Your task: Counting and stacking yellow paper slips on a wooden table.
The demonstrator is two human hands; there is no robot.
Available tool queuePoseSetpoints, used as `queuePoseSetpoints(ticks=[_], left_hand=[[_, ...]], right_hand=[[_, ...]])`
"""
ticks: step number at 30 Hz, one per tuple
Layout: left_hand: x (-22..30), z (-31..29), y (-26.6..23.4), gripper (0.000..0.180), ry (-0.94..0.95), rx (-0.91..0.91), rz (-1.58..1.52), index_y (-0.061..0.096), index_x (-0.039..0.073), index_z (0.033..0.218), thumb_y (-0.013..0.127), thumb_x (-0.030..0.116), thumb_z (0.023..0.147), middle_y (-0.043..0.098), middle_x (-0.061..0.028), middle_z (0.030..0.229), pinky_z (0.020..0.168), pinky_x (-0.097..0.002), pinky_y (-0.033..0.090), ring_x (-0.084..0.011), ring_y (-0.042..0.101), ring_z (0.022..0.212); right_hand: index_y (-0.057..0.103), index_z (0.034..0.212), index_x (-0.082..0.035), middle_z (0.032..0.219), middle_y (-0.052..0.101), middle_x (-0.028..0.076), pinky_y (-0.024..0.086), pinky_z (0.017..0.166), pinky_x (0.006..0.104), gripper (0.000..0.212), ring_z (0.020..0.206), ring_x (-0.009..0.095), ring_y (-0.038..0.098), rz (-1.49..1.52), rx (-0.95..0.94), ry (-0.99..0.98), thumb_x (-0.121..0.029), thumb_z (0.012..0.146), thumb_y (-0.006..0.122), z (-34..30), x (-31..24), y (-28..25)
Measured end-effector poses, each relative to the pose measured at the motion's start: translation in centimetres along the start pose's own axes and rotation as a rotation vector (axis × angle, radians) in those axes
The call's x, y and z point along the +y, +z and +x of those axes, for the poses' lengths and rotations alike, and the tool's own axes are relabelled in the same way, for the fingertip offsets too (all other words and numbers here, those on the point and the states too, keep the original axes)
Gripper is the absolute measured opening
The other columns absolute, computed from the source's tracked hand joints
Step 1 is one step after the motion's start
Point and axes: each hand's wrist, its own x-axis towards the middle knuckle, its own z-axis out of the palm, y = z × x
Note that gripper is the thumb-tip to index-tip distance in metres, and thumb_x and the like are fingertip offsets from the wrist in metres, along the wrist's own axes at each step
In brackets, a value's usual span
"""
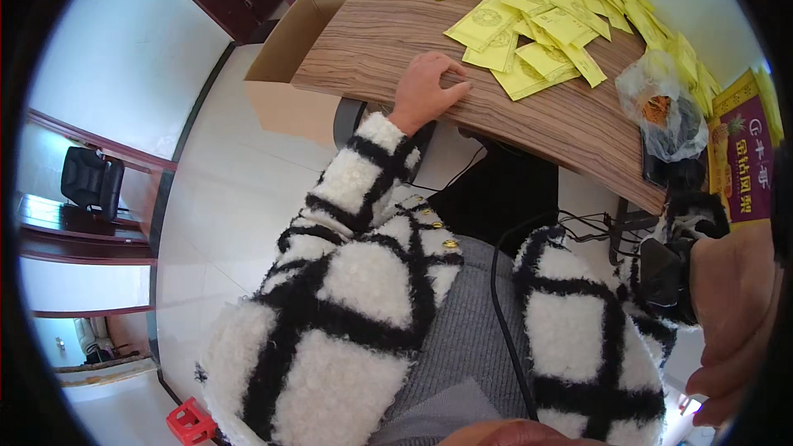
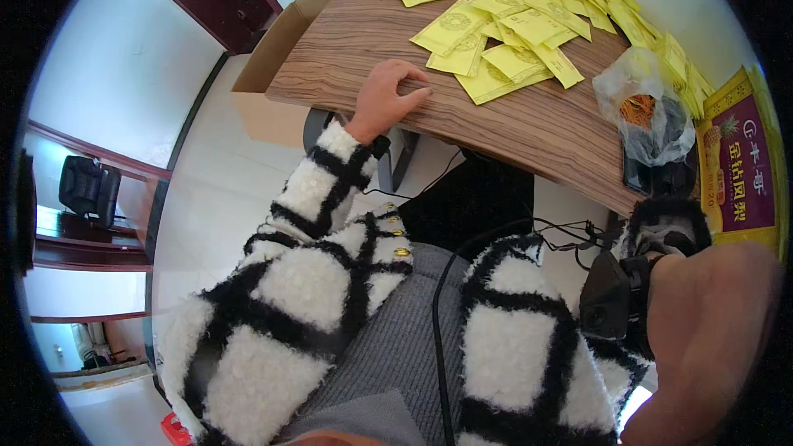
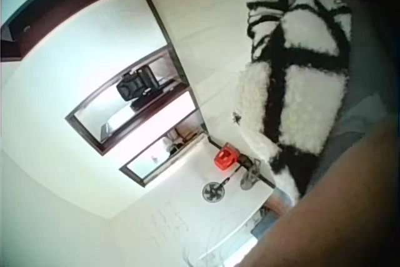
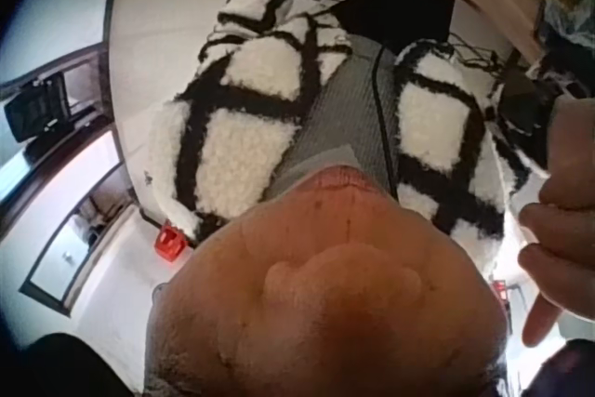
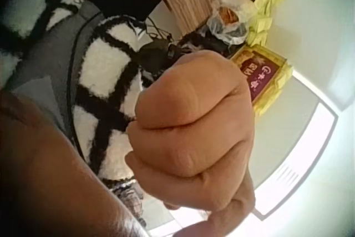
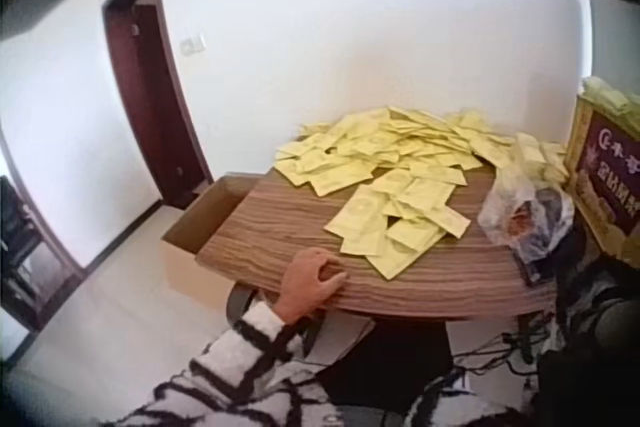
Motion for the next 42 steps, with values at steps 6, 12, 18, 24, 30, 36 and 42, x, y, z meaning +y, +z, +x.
queuePoseSetpoints(ticks=[6, 12, 18, 24, 30, 36, 42], left_hand=[[-1.3, -1.7, -1.2, 0.025, -0.130, 0.003, -0.006, 0.069, 0.009, 0.087, 0.074, 0.029, 0.072, 0.065, -0.0084, 0.094, 0.091, -0.0390, 0.044, -0.0290, 0.059, 0.098], [-0.2, -0.4, 0.2, 0.028, -0.124, -0.051, -0.046, 0.069, 0.007, 0.096, 0.074, 0.027, 0.076, 0.065, -0.0102, 0.098, 0.087, -0.0370, 0.046, -0.0283, 0.059, 0.097], [-0.8, 0.4, -0.1, 0.031, -0.222, -0.149, -0.163, 0.070, 0.009, 0.092, 0.074, 0.035, 0.075, 0.066, -0.0114, 0.102, 0.091, -0.0386, 0.044, -0.0302, 0.059, 0.101], [0.1, -0.3, 0.5, 0.040, -0.162, -0.228, -0.105, 0.068, 0.007, 0.102, 0.074, 0.037, 0.075, 0.065, -0.0143, 0.103, 0.090, -0.0391, 0.045, -0.0317, 0.058, 0.102], [0.4, 0.7, 0.5, 0.044, -0.084, -0.249, -0.079, 0.066, 0.005, 0.106, 0.074, 0.036, 0.076, 0.063, -0.0170, 0.107, 0.092, -0.0392, 0.045, -0.0327, 0.057, 0.103], [-0.4, 3.6, -0.4, 0.048, -0.084, -0.286, -0.011, 0.064, 0.005, 0.112, 0.074, 0.036, 0.076, 0.061, -0.0187, 0.110, 0.093, -0.0396, 0.045, -0.0338, 0.056, 0.108], [-1.4, 5.4, 0.9, 0.054, -0.118, -0.389, 0.070, 0.064, 0.005, 0.115, 0.074, 0.042, 0.076, 0.060, -0.0217, 0.113, 0.096, -0.0409, 0.045, -0.0345, 0.055, 0.112]], right_hand=[[0.070, 0.087, -0.013, 0.085, 0.070, -0.006, 0.047, 0.069, 0.0152, 0.018, 0.076, 0.004, 0.065, 0.012, 0.033, -0.047, -0.027, 0.095, 0.061, -0.6, 1.1, 0.2], [0.069, 0.085, -0.012, 0.084, 0.070, -0.004, 0.048, 0.068, 0.0159, 0.015, 0.075, 0.005, 0.065, -0.008, 0.069, -0.012, -0.021, 0.094, 0.061, -0.9, 0.4, 0.2], [0.067, 0.081, -0.009, 0.081, 0.070, -0.001, 0.049, 0.066, 0.0173, 0.013, 0.072, 0.007, 0.065, 0.004, 0.172, -0.091, -0.011, 0.092, 0.060, -1.7, 1.4, 2.9], [0.064, 0.077, -0.007, 0.079, 0.069, 0.003, 0.050, 0.065, 0.0188, 0.016, 0.069, 0.009, 0.065, -0.067, 0.261, -0.175, 0.000, 0.090, 0.058, -3.3, 1.4, 4.7], [0.058, 0.068, -0.003, 0.070, 0.066, 0.009, 0.052, 0.060, 0.0207, 0.023, 0.063, 0.014, 0.065, 0.182, 0.293, -0.114, 0.015, 0.081, 0.054, -4.4, 0.8, 4.9], [0.059, 0.069, -0.002, 0.071, 0.068, 0.011, 0.052, 0.060, 0.0197, 0.022, 0.063, 0.014, 0.064, 0.300, 0.289, -0.058, 0.011, 0.085, 0.053, -4.0, 0.8, 3.6], [0.060, 0.071, -0.004, 0.076, 0.070, 0.014, 0.053, 0.060, 0.0196, 0.020, 0.069, 0.017, 0.066, 0.414, 0.156, 0.195, 0.007, 0.087, 0.055, -3.2, 1.3, 2.2]])
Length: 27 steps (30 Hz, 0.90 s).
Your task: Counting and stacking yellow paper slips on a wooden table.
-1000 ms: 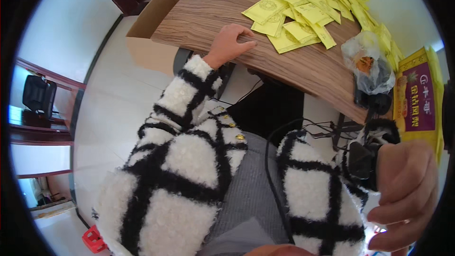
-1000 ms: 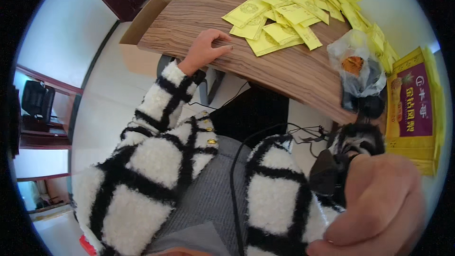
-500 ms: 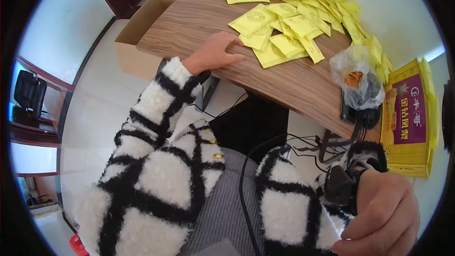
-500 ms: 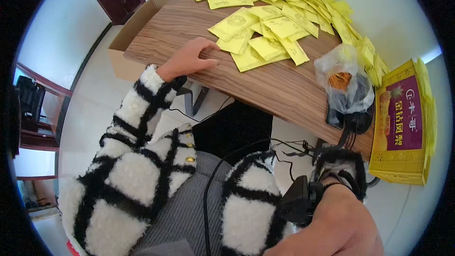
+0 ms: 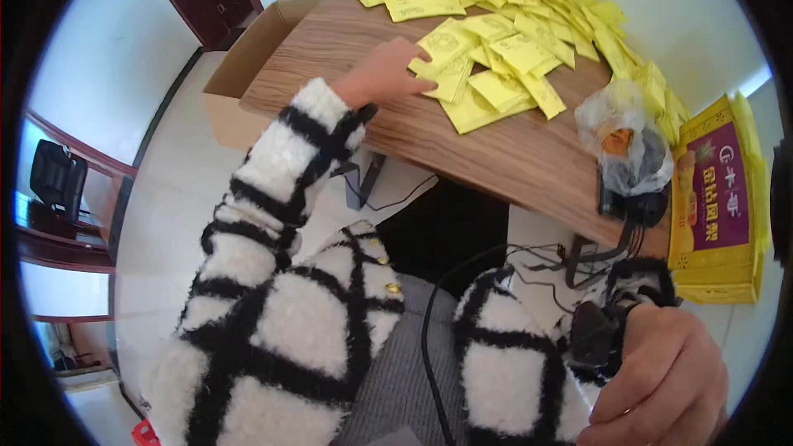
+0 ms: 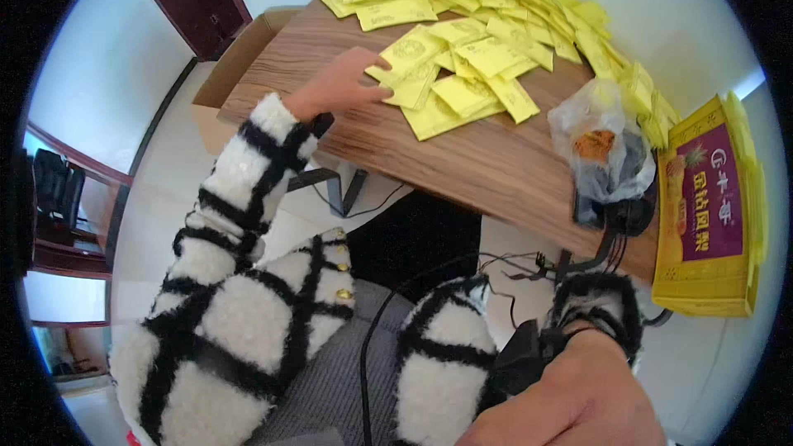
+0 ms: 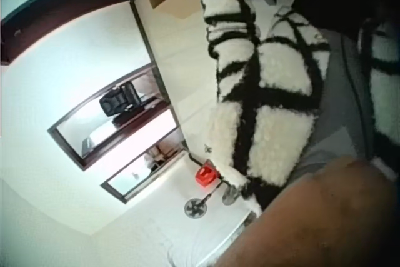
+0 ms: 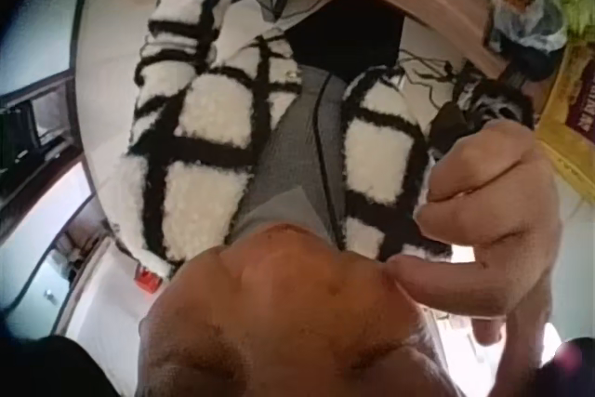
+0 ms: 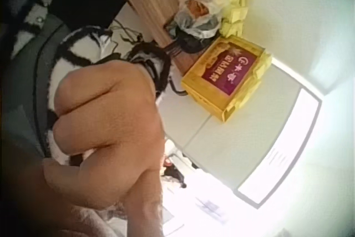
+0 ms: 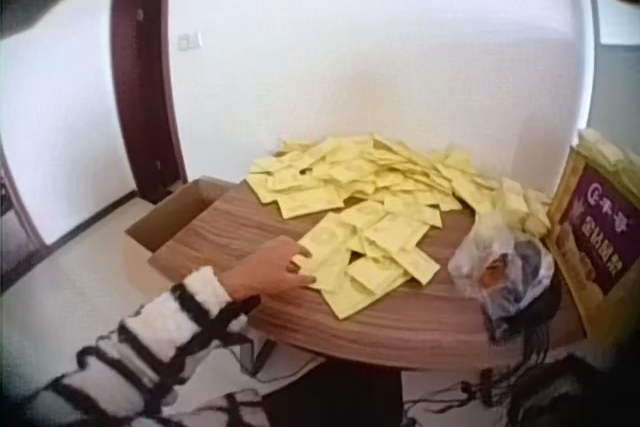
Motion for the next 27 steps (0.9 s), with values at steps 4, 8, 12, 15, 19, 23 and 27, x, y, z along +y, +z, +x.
queuePoseSetpoints(ticks=[4, 8, 12, 15, 19, 23, 27], left_hand=[[0.0, 1.1, 0.8, 0.058, 0.031, -0.002, 0.069, 0.063, 0.004, 0.117, 0.072, 0.044, 0.077, 0.059, -0.0225, 0.115, 0.098, -0.0422, 0.043, -0.0381, 0.053, 0.113], [-0.1, 2.4, 1.8, 0.061, -0.011, -0.070, 0.109, 0.062, 0.004, 0.120, 0.071, 0.046, 0.077, 0.056, -0.0249, 0.120, 0.099, -0.0452, 0.041, -0.0423, 0.050, 0.116], [-0.5, 3.6, 1.8, 0.063, 0.003, -0.097, 0.138, 0.061, 0.003, 0.122, 0.071, 0.046, 0.077, 0.053, -0.0254, 0.125, 0.100, -0.0458, 0.041, -0.0433, 0.047, 0.118], [-0.4, 3.0, 2.4, 0.065, -0.027, -0.091, 0.141, 0.061, 0.002, 0.123, 0.072, 0.046, 0.077, 0.055, -0.0248, 0.122, 0.101, -0.0454, 0.041, -0.0431, 0.048, 0.119], [-0.8, 3.2, 2.1, 0.067, -0.064, -0.086, 0.155, 0.060, 0.000, 0.123, 0.073, 0.046, 0.075, 0.059, -0.0239, 0.119, 0.101, -0.0431, 0.042, -0.0398, 0.050, 0.119], [-1.3, 4.4, 1.8, 0.066, 0.008, -0.056, 0.150, 0.063, -0.001, 0.118, 0.074, 0.047, 0.074, 0.065, -0.0233, 0.112, 0.095, -0.0422, 0.047, -0.0370, 0.058, 0.111], [-0.4, 7.0, 1.0, 0.069, -0.032, -0.184, 0.183, 0.058, 0.001, 0.124, 0.073, 0.050, 0.078, 0.059, -0.0235, 0.123, 0.096, -0.0431, 0.045, -0.0366, 0.055, 0.116]], right_hand=[[0.060, 0.071, -0.003, 0.078, 0.070, 0.014, 0.052, 0.058, 0.0196, 0.020, 0.070, 0.016, 0.066, -0.011, -0.002, -0.097, 0.008, 0.087, 0.055, -1.4, -0.6, 0.2], [0.060, 0.072, -0.002, 0.081, 0.071, 0.014, 0.052, 0.056, 0.0193, 0.018, 0.070, 0.015, 0.066, -0.025, 0.112, -0.049, 0.008, 0.086, 0.056, -3.7, -2.4, 0.6], [0.062, 0.074, 0.001, 0.085, 0.071, 0.014, 0.051, 0.054, 0.0184, 0.015, 0.069, 0.012, 0.066, -0.016, 0.127, 0.198, 0.006, 0.087, 0.058, -3.2, -2.6, 0.1], [0.060, 0.073, 0.000, 0.083, 0.070, 0.014, 0.055, 0.062, 0.0221, 0.017, 0.070, 0.016, 0.066, 0.010, -0.038, 0.200, 0.005, 0.088, 0.056, -1.1, -1.0, -1.6], [0.059, 0.072, 0.000, 0.083, 0.069, 0.015, 0.056, 0.069, 0.0259, 0.019, 0.070, 0.020, 0.066, 0.025, -0.015, -0.028, 0.005, 0.089, 0.052, -0.9, -0.4, -1.7], [0.062, 0.075, -0.002, 0.078, 0.068, 0.012, 0.054, 0.066, 0.0259, 0.015, 0.066, 0.020, 0.065, 0.151, -0.016, -0.048, -0.008, 0.088, 0.058, -0.7, 0.5, -2.7], [0.065, 0.083, -0.008, 0.077, 0.067, 0.006, 0.051, 0.061, 0.0244, 0.011, 0.064, 0.016, 0.063, 0.090, -0.025, 0.114, -0.019, 0.086, 0.065, -1.5, 0.0, -3.5]])
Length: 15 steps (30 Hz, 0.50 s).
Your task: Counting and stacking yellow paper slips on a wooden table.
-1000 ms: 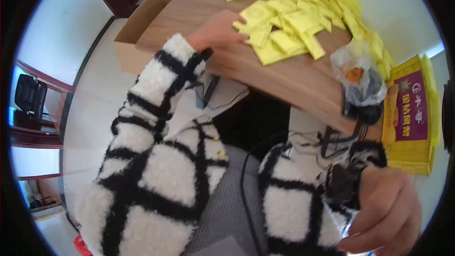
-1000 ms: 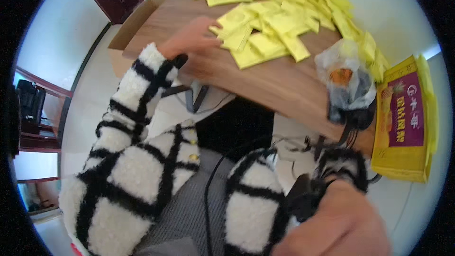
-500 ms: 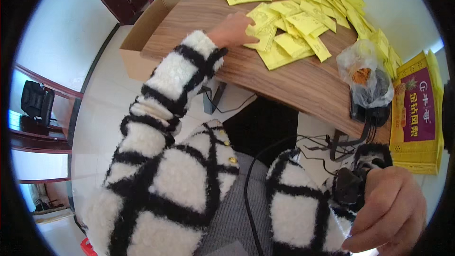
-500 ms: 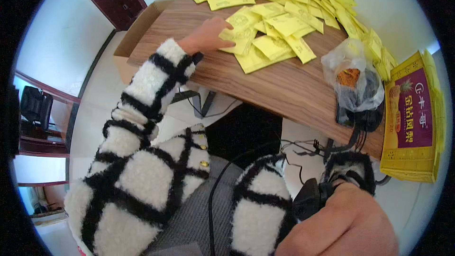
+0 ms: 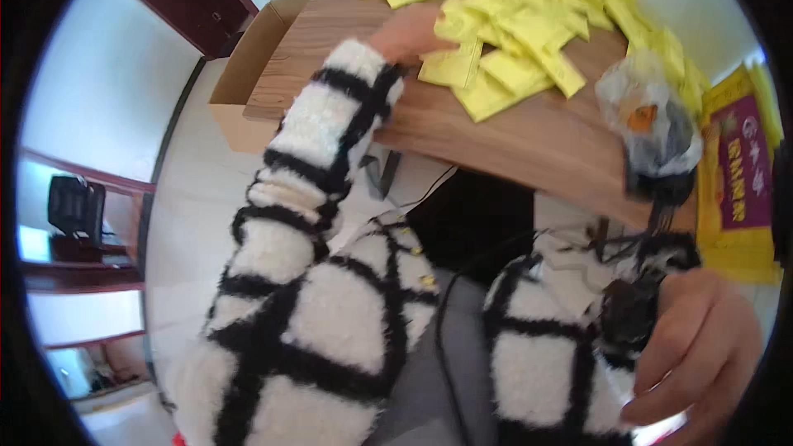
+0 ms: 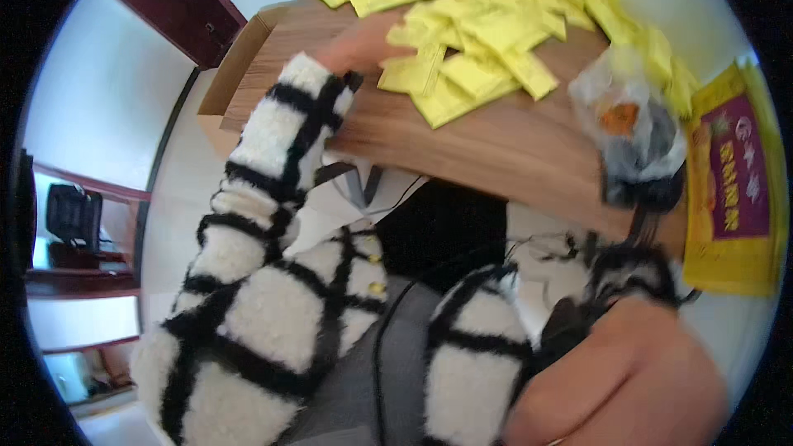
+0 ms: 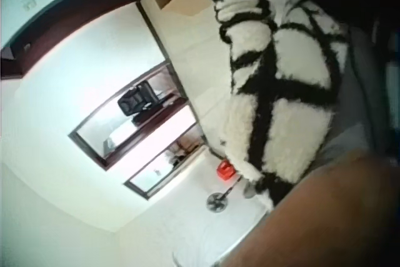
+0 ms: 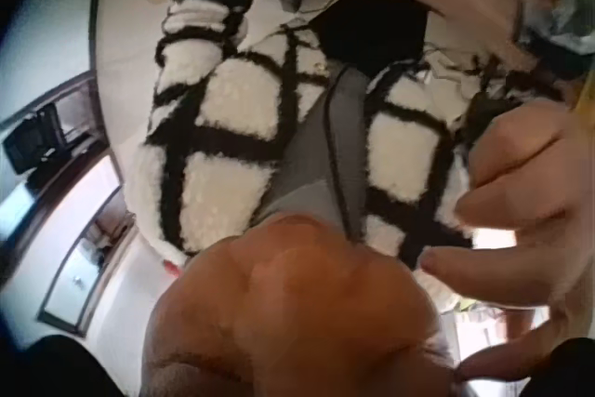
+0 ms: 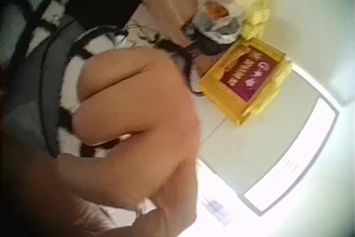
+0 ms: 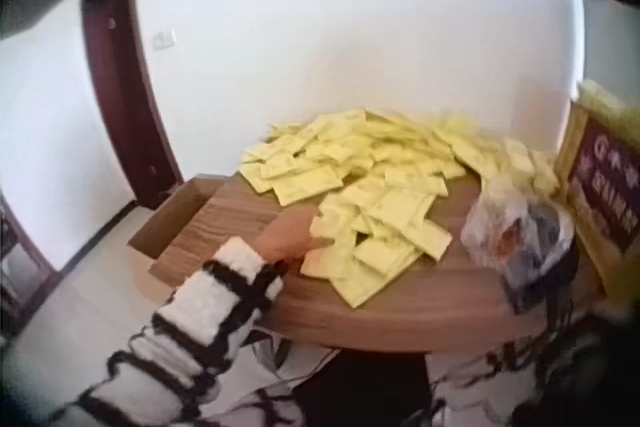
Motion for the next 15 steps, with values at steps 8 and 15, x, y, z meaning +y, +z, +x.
queuePoseSetpoints(ticks=[8, 15], left_hand=[[-3.3, 1.5, 1.2, 0.064, 0.110, 0.061, -0.083, 0.057, 0.005, 0.126, 0.074, 0.042, 0.077, 0.066, -0.0200, 0.112, 0.090, -0.0404, 0.048, -0.0314, 0.062, 0.106], [0.1, 2.8, 4.7, 0.072, 0.104, 0.156, -0.111, 0.058, 0.006, 0.121, 0.078, 0.048, 0.067, 0.068, -0.0195, 0.106, 0.085, -0.0431, 0.051, -0.0359, 0.065, 0.101]], right_hand=[[0.063, 0.108, -0.002, 0.084, 0.064, 0.014, 0.051, 0.073, 0.0348, 0.040, 0.081, 0.027, 0.063, -0.305, 0.766, 0.563, -0.034, 0.084, 0.068, 1.7, 7.2, 0.9], [0.059, 0.117, -0.004, 0.104, 0.061, 0.020, 0.049, 0.082, 0.0462, 0.041, 0.096, 0.038, 0.059, -0.917, 0.240, 1.096, -0.033, 0.088, 0.063, -3.7, 15.8, 0.9]])
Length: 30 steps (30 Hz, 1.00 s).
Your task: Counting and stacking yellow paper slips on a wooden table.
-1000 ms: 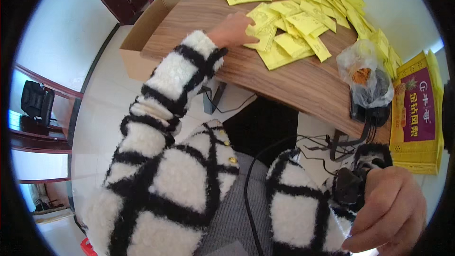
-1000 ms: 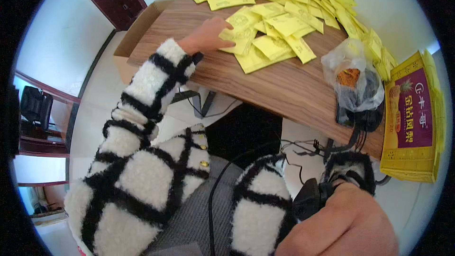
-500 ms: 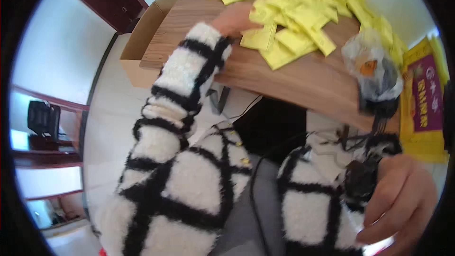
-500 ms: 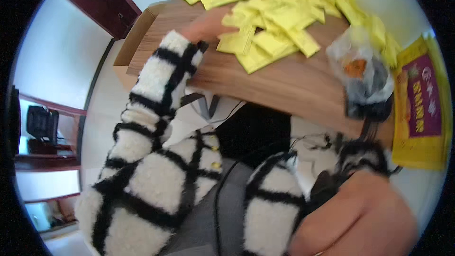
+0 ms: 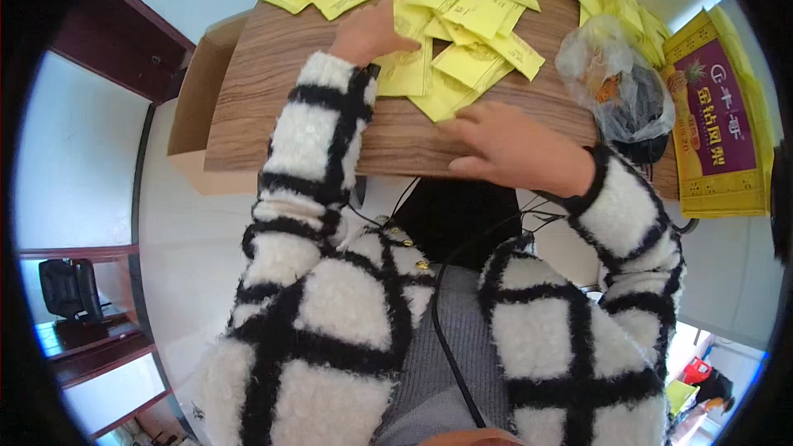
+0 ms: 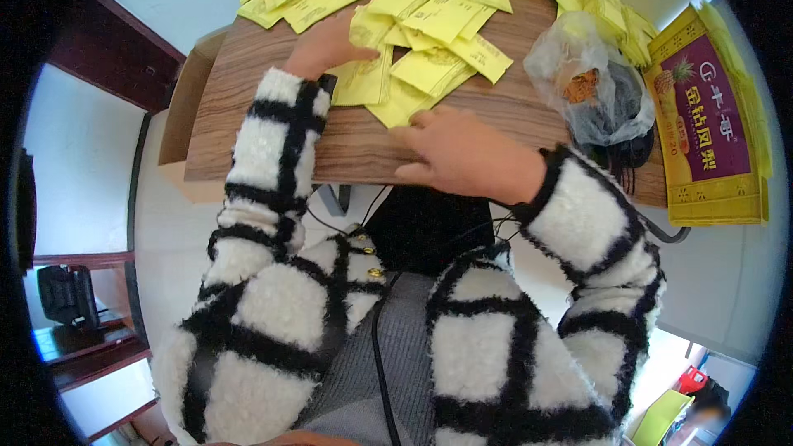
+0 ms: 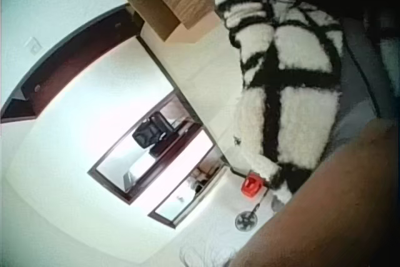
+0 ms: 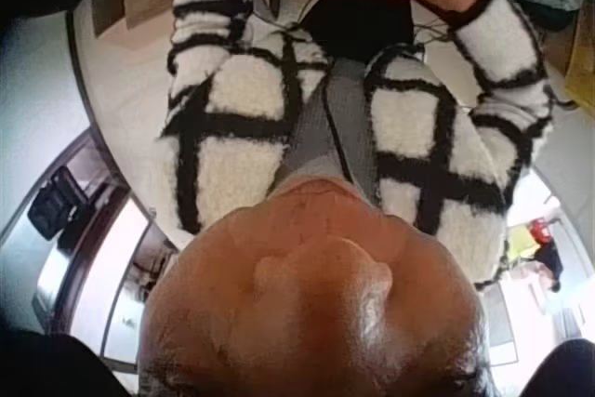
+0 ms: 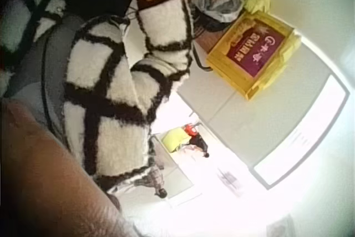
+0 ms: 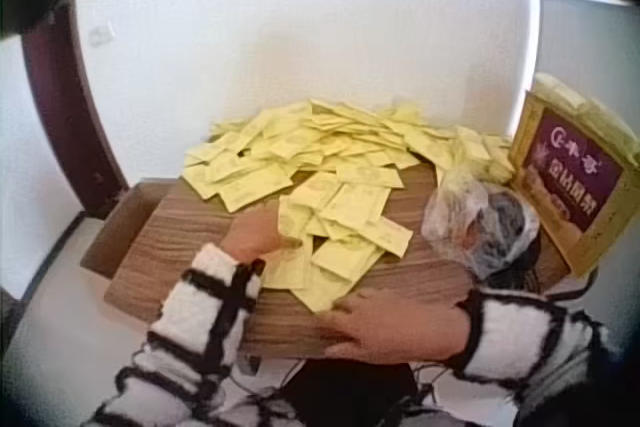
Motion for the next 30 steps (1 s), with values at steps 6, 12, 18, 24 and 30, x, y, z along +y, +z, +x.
queuePoseSetpoints(ticks=[6, 12, 18, 24, 30], left_hand=[[1.4, -0.7, -3.3, 0.085, -0.093, -0.096, -0.065, 0.050, 0.004, 0.128, 0.082, 0.045, 0.061, 0.064, -0.0208, 0.110, 0.089, -0.0454, 0.048, -0.0373, 0.062, 0.105], [2.3, -0.4, -4.4, 0.095, -0.257, -0.092, -0.113, 0.043, 0.003, 0.133, 0.087, 0.037, 0.057, 0.059, -0.0270, 0.113, 0.091, -0.0441, 0.048, -0.0418, 0.058, 0.109], [0.6, -1.6, -3.0, 0.086, -0.241, 0.028, -0.302, 0.041, 0.001, 0.136, 0.083, 0.030, 0.067, 0.060, -0.0249, 0.120, 0.091, -0.0420, 0.049, -0.0366, 0.059, 0.110], [0.7, -1.3, -3.6, 0.063, -0.376, 0.019, -0.501, 0.049, 0.000, 0.132, 0.074, 0.022, 0.078, 0.065, -0.0199, 0.114, 0.086, -0.0358, 0.050, -0.0287, 0.064, 0.102], [1.6, -1.4, -3.1, 0.047, -0.392, 0.038, -1.114, 0.051, -0.003, 0.130, 0.063, 0.016, 0.089, 0.069, -0.0144, 0.106, 0.079, -0.0268, 0.051, -0.0164, 0.066, 0.090]], right_hand=[[0.053, 0.131, -0.004, 0.131, 0.051, 0.023, 0.044, 0.098, 0.0455, 0.051, 0.115, 0.041, 0.051, -0.050, -0.223, 0.068, -0.037, 0.092, 0.059, 3.6, 0.4, -1.3], [0.057, 0.128, -0.005, 0.130, 0.051, 0.024, 0.045, 0.097, 0.0469, 0.054, 0.113, 0.043, 0.052, -0.099, -0.213, 0.145, -0.045, 0.092, 0.054, 6.5, 3.6, -2.3], [0.060, 0.124, -0.003, 0.136, 0.048, 0.026, 0.043, 0.102, 0.0446, 0.053, 0.123, 0.042, 0.048, -0.128, -0.079, 0.297, -0.046, 0.093, 0.052, 7.8, 7.5, -0.8], [0.066, 0.109, 0.000, 0.112, 0.065, 0.023, 0.049, 0.087, 0.0430, 0.043, 0.103, 0.035, 0.062, 0.082, 0.076, 0.355, -0.037, 0.092, 0.055, 7.7, 10.2, -1.3], [0.067, 0.101, 0.002, 0.079, 0.069, 0.011, 0.049, 0.069, 0.0293, 0.034, 0.076, 0.016, 0.064, 0.661, 0.535, 0.538, -0.029, 0.093, 0.057, 6.9, 11.6, -1.5]])
